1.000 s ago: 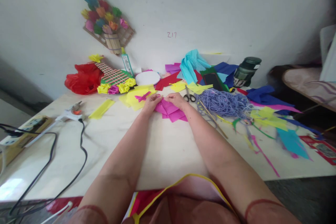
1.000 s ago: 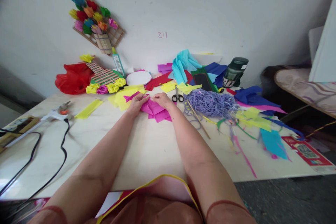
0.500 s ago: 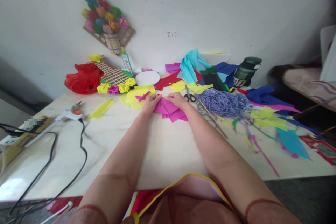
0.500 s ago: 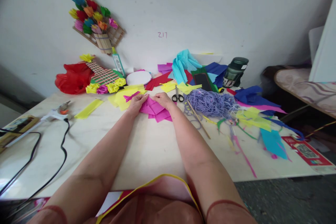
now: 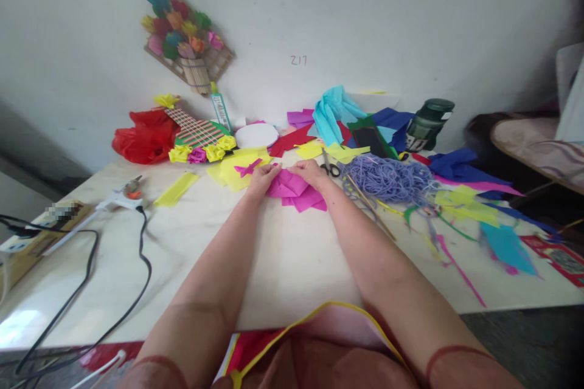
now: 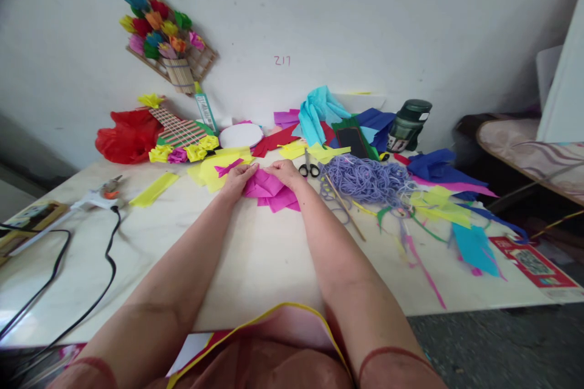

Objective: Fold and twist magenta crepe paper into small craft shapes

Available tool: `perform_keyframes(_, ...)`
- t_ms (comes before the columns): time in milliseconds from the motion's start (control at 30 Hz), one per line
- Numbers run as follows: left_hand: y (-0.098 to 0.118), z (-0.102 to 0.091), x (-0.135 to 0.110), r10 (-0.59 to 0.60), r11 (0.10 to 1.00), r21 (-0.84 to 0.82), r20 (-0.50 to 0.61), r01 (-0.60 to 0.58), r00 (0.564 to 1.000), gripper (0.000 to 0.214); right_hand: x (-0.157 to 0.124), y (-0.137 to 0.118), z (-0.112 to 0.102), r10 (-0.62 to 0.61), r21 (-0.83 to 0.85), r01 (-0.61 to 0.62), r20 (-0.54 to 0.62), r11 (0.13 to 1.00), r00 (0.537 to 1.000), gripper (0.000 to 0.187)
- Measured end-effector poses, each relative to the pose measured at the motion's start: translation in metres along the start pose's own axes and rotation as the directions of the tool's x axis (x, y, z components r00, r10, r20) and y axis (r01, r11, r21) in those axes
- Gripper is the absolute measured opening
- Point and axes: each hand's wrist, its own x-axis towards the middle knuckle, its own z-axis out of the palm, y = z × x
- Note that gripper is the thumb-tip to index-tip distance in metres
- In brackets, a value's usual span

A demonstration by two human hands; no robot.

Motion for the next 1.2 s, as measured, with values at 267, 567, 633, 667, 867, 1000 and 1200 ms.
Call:
perform_keyframes(267,-0.004,-0.002,0.004,0.083,0.994,0.08,-0.117,-0.074,0.99,0.04,-0.002,-0.006,0.0,0.057,0.367,-0.042,-0.031,0.929,0.998,0.036)
perform_keyframes(567,-0.009,-0.003,0.011,0.089,0.988,-0.109,-0.199,-0.112,0.976,0.036,-0.003,-0.011,0.006,0.206,0.406,-0.256,0.162,0.877,0.965,0.029)
perform_keyframes(633,-0.006,-0.001,0.008,0.063,0.984,-0.153,-0.174,-0.09,0.983,0.035,-0.001,-0.009,0.008,0.229,0.389,-0.242,0.08,0.889,0.97,0.026)
perform_keyframes(667,-0.004,0.0,0.006,0.049,0.979,-0.188,-0.151,-0.077,0.987,0.034,0.0,-0.008,0.009,0.237,0.379,-0.233,0.036,0.896,0.971,0.025)
perform_keyframes(867,0.005,0.003,0.0,-0.071,0.949,-0.309,-0.029,0.059,0.997,0.028,0.003,-0.006,0.002,0.192,0.337,-0.154,-0.083,0.929,0.978,0.017)
perform_keyframes(1000,0.006,0.003,0.0,-0.062,0.948,-0.314,-0.02,0.052,0.998,0.03,0.001,-0.003,-0.005,0.122,0.335,-0.112,-0.01,0.936,0.993,0.022)
perform_keyframes(1200,0.001,0.002,0.0,-0.023,0.969,-0.244,0.026,0.028,0.999,0.032,-0.002,-0.001,-0.005,0.112,0.24,-0.144,0.143,0.96,0.983,0.026)
